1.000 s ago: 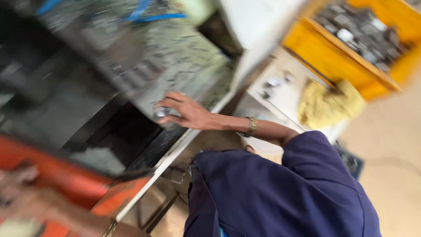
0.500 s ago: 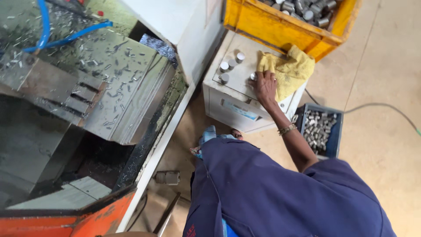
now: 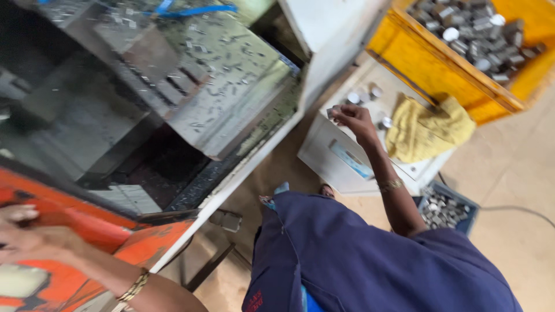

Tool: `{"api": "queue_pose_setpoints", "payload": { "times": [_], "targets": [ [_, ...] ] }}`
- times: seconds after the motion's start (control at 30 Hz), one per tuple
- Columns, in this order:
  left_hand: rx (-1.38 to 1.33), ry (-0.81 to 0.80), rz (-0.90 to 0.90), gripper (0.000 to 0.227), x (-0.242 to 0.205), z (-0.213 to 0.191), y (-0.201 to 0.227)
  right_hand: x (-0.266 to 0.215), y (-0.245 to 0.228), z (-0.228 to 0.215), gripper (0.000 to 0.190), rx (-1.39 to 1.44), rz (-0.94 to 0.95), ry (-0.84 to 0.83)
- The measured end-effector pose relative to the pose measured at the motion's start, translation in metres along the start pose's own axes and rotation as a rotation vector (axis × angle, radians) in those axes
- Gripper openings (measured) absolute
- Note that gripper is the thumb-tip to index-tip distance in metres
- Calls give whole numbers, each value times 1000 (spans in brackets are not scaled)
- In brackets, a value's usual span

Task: The person repeatedly picks up small cylindrical metal parts from a yellow bin, wipes each one with a yellow cloth, and places them into a machine through an open door. The person also closes the machine door and presses a control button between cycles.

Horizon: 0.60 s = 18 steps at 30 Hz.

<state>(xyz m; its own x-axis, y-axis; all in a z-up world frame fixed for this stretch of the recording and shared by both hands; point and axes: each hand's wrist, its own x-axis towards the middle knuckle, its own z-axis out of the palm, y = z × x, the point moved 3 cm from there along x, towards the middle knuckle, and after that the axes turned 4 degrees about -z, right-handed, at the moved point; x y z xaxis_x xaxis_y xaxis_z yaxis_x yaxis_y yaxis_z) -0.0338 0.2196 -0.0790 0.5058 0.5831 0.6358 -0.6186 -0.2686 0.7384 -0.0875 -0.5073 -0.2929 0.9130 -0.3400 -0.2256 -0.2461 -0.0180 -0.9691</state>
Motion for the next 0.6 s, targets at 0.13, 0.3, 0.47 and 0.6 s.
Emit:
{"api": "queue_pose_setpoints", "payload": {
  "times": [0.13,0.3,0.47,0.6],
  "targets": [
    [-50,-13,35,46,-5,29,4,-14,-58,80,45,849,159,-329],
    [-66,-31,-3,48,-5,52,31,-26,-150,197,48,681,50,-691],
    [-95,-71,-52,45,-5,63,57,-17,-222,333,51,32,-306,-781],
    [-38,-86,-72,37,-3,63,64,26,-242,461,48,37,-341,-886]
  ]
}}
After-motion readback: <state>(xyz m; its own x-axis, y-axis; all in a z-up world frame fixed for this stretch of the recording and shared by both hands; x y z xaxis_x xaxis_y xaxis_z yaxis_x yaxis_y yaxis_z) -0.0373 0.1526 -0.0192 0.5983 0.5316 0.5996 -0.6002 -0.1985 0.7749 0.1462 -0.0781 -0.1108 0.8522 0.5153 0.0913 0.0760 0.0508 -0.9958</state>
